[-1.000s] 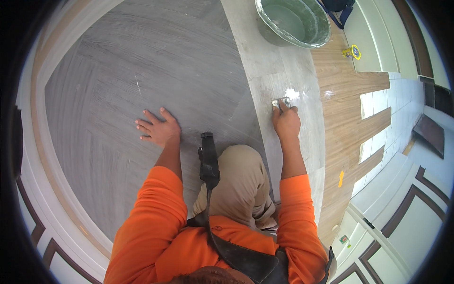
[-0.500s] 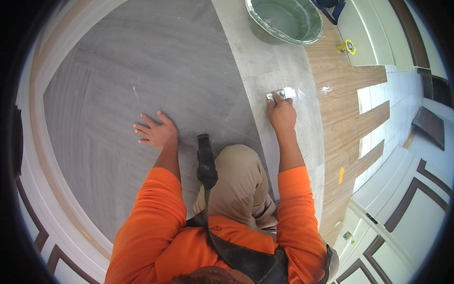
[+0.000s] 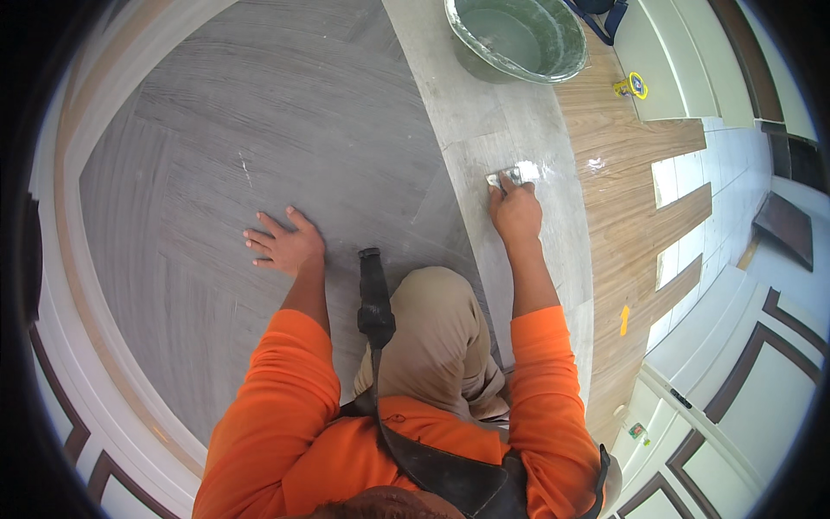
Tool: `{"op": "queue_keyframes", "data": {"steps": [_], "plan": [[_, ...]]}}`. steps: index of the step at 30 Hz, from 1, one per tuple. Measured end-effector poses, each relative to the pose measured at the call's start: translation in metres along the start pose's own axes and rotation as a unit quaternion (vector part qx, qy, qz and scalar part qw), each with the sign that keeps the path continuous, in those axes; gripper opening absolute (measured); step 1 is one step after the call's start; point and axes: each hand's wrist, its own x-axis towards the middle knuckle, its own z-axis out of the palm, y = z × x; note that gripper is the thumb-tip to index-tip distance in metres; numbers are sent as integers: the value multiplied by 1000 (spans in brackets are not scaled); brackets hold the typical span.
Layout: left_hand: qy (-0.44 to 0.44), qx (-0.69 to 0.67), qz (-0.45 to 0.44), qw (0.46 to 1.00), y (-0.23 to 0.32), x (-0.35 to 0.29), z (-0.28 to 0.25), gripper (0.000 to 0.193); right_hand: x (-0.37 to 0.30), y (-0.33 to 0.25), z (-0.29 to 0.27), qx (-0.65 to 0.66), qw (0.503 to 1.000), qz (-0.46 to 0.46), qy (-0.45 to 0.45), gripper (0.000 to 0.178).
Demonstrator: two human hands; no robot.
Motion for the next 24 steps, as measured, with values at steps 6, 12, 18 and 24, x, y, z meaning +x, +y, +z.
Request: {"op": "queue_keyframes", "data": {"steps": [6,12,18,24], "plan": [[2,-5,7,1000,3,-3,-2,82,-19,11,2,13,1000,10,-2,43],[-10,-5,-2,1000,-1,-1,-3,82,0,-2,1,7,1000,0,7,43],[-2,-27,11,1000,2,-2,-2,83,-16,12,3,23,1000,15,0,43],[-15,-19,-4,1000,0,0,-5,83,4,3,1,5,1000,3,7,43]]}}
